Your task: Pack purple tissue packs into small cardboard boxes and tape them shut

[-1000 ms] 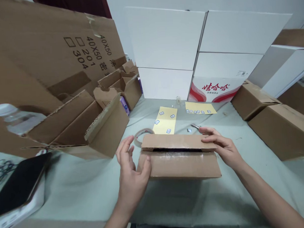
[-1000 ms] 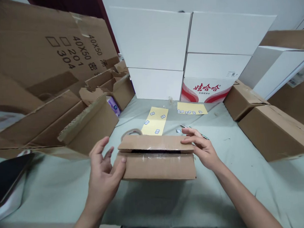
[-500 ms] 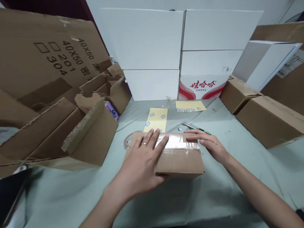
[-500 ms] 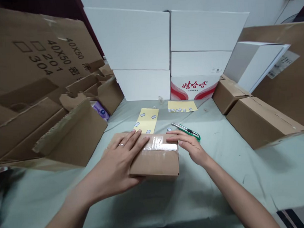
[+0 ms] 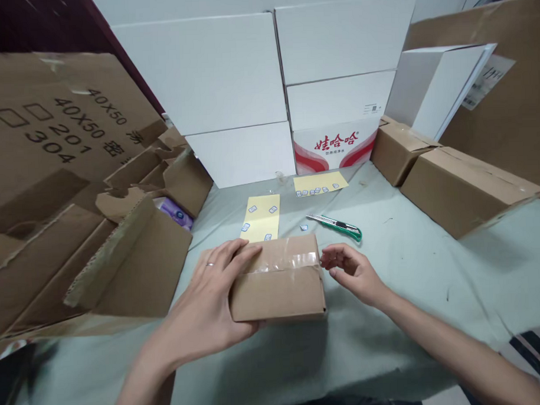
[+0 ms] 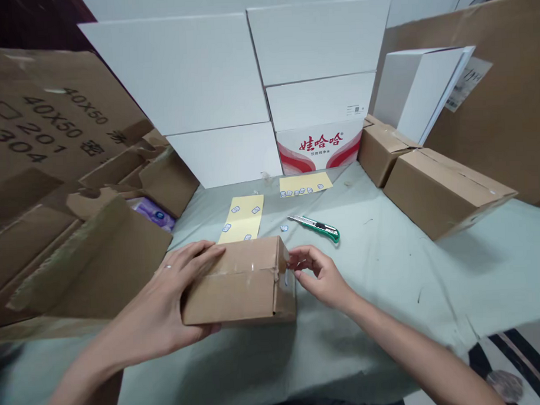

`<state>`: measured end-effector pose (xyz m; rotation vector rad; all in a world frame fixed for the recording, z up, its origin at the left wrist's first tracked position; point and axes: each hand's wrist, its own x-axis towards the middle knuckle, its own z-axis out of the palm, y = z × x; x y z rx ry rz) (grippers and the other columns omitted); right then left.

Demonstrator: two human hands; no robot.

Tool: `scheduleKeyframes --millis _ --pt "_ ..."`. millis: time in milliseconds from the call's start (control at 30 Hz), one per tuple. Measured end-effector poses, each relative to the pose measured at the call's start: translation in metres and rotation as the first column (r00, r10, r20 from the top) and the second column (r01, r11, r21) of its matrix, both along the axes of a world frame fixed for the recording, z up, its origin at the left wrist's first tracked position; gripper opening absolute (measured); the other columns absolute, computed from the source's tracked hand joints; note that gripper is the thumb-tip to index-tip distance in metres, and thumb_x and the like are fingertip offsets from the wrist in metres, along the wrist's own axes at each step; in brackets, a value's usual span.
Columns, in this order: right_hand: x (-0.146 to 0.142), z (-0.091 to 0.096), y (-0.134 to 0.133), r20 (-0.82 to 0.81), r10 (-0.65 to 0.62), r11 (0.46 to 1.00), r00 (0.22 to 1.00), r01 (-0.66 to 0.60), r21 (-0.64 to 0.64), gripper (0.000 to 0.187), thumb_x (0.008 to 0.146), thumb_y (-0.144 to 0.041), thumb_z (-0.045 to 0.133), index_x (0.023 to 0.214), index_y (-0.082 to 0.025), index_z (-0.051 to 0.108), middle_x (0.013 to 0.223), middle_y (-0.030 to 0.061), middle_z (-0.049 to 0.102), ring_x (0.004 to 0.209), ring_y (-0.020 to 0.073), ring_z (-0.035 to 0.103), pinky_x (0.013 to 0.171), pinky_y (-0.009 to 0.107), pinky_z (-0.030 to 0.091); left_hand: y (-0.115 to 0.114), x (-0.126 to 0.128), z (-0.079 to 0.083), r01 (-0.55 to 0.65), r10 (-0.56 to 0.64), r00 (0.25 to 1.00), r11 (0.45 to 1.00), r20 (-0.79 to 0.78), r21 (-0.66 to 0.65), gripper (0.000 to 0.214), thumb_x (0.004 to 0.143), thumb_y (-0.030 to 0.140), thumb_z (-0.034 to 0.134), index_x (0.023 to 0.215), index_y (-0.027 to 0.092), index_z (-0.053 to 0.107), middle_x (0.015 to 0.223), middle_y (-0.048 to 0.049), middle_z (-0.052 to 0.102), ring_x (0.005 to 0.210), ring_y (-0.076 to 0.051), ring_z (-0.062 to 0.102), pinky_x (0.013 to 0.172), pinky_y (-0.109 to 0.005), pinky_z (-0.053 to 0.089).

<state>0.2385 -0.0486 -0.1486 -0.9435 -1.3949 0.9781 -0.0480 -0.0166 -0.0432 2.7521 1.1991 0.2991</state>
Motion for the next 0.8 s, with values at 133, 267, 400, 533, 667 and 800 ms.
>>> scheduleKeyframes --millis 133,267,400,533,667,800 --pt "-0.007 -0.002 -0.005 0.016 -0.032 0.998 0.999 0.031 0.047 0.026 0.089 -0.026 0.062 0.115 -0.026 0.058 0.105 0.0058 0.066 0.093 0.0167 0.065 0.079 0.031 0.056 -0.001 -0.001 -0.001 -0.023 0.023 1.0 1.0 0.009 0.008 0.089 0.068 0.045 0.074 0.144 0.03 0.029 0.145 -0.0112 0.035 0.133 -0.036 0.036 0.109 -0.056 0.037" --pt "-0.003 -0.001 -0.003 0.054 -0.052 0.995 0.997 0.047 0.091 0.028 0.09 -0.024 0.063 0.118 -0.028 0.059 0.1 0.0039 0.065 0.092 0.0161 0.062 0.084 0.031 0.052 -0.004 0.004 -0.001 -0.04 0.04 0.999 0.999 0.011 0.005 0.089 0.067 0.045 0.074 0.143 0.028 0.031 0.144 -0.0118 0.036 0.134 -0.036 0.035 0.11 -0.055 0.035" --pt "0.002 -0.003 0.0 0.083 -0.045 0.993 0.996 0.035 0.114 0.029 0.091 -0.028 0.064 0.119 -0.03 0.058 0.091 0.001 0.064 0.087 0.0151 0.063 0.081 0.029 0.052 -0.006 0.01 0.002 -0.04 0.04 0.999 0.999 0.033 -0.006 0.087 0.066 0.043 0.074 0.142 0.027 0.034 0.143 -0.0122 0.038 0.134 -0.036 0.036 0.11 -0.053 0.034" --pt "0.004 -0.007 0.005 0.113 -0.045 0.994 0.993 0.033 0.109 0.03 0.092 -0.035 0.064 0.121 -0.031 0.056 0.092 0.0015 0.063 0.086 0.0151 0.062 0.08 0.028 0.052 -0.008 0.014 0.005 -0.053 0.054 0.997 0.998 0.054 -0.018 0.085 0.063 0.042 0.074 0.139 0.027 0.038 0.14 -0.0121 0.042 0.131 -0.035 0.037 0.11 -0.053 0.034" --pt "0.009 -0.007 0.006 0.167 -0.03 0.998 0.985 0.02 0.06 0.033 0.092 -0.042 0.061 0.122 -0.03 0.053 0.094 0.003 0.064 0.089 0.0162 0.062 0.083 0.03 0.052 -0.008 0.016 0.004 -0.061 0.064 0.996 0.997 0.058 -0.053 0.085 0.062 0.045 0.074 0.138 0.024 0.042 0.141 -0.0132 0.043 0.132 -0.036 0.036 0.112 -0.054 0.031" --pt "0.029 0.0 0.013 0.275 0.085 0.995 0.958 -0.069 -0.07 0.033 0.088 -0.047 0.063 0.111 -0.024 0.058 0.09 0.005 0.067 0.083 0.0188 0.065 0.071 0.03 0.055 -0.008 0.016 0.005 -0.062 0.066 0.996 0.997 0.065 -0.055 0.085 0.062 0.045 0.075 0.138 0.024 0.043 0.142 -0.0147 0.042 0.133 -0.038 0.037 0.114 -0.056 0.026"
